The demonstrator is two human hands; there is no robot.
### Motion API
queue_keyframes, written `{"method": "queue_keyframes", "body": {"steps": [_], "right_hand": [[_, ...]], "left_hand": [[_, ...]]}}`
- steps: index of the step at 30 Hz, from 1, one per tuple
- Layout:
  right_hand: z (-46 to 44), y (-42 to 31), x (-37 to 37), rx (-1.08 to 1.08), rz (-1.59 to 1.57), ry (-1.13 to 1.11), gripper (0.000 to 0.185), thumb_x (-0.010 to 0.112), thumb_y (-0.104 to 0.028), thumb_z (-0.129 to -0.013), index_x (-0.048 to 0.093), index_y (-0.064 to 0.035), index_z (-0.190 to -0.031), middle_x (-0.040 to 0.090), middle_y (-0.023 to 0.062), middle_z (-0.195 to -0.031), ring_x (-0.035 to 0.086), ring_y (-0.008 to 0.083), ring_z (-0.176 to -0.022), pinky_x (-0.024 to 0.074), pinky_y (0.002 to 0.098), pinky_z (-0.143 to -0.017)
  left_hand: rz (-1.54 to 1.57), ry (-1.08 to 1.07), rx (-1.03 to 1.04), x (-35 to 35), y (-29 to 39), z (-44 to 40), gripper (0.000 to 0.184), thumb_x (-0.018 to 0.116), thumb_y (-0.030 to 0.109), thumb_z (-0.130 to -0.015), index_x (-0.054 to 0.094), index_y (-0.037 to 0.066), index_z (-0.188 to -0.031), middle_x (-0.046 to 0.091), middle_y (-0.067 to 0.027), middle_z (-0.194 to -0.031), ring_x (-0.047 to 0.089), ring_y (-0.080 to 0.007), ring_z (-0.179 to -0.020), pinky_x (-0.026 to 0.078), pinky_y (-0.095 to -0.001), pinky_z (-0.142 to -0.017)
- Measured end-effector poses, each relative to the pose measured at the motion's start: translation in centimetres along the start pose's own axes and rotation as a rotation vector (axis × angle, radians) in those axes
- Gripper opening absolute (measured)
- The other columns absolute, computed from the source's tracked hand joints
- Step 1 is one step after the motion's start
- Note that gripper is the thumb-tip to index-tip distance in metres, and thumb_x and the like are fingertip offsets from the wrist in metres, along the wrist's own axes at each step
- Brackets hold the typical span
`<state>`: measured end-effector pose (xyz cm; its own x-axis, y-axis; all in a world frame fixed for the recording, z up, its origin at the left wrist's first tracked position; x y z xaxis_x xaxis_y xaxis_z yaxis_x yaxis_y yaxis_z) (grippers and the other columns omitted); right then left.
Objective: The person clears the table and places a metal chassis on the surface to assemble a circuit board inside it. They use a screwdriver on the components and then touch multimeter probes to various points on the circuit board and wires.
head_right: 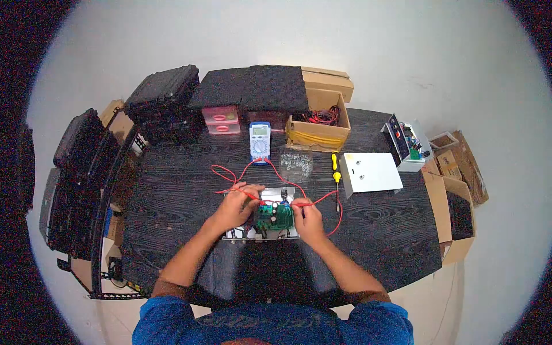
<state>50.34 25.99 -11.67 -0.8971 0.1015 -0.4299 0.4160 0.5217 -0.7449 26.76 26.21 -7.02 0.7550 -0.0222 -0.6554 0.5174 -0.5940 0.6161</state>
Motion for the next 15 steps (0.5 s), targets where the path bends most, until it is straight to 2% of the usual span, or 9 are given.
{"method": "queue_keyframes", "body": {"steps": [3,13,15], "right_hand": [[0.04,0.14,0.12,-0.063,0.055,0.029,0.01,0.061,-0.009,-0.102,0.064,-0.001,-0.108,0.07,0.0154,-0.101,0.071,0.0296,-0.092,0.0548,0.0373,-0.082],[0.26,0.54,0.28,-0.048,0.028,0.007,0.011,0.06,-0.01,-0.104,0.063,-0.0004,-0.109,0.068,0.0156,-0.1,0.07,0.0276,-0.088,0.0552,0.0356,-0.078],[0.23,0.82,0.39,-0.035,0.01,-0.007,0.011,0.06,-0.01,-0.104,0.063,-0.0002,-0.11,0.068,0.0155,-0.1,0.07,0.0267,-0.088,0.0552,0.0351,-0.078]], "left_hand": [[-0.013,0.0,-0.002,-0.2,0.35,-0.18,0.01,0.065,0.015,-0.1,0.062,0.007,-0.104,0.068,-0.0174,-0.135,0.063,-0.0359,-0.128,0.036,-0.0555,-0.117],[-0.006,-0.008,-0.001,0.08,-0.06,-0.05,0.006,0.065,0.011,-0.098,0.063,0.007,-0.102,0.067,-0.016,-0.137,0.063,-0.0344,-0.129,0.036,-0.0549,-0.116],[-0.043,-0.001,0.019,-0.1,0.27,-0.08,0.01,0.066,0.012,-0.098,0.061,0.006,-0.105,0.068,-0.0162,-0.136,0.064,-0.0354,-0.126,0.038,-0.0541,-0.115]]}}
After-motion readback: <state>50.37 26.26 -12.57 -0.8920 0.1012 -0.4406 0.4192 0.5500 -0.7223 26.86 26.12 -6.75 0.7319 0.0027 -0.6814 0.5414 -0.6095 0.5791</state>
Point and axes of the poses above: each hand's wrist, its own z-axis away from the middle knuckle, its own x-axis out of the palm, y = z × x, the point moved 6 cm from there along -z, towards the middle knuckle
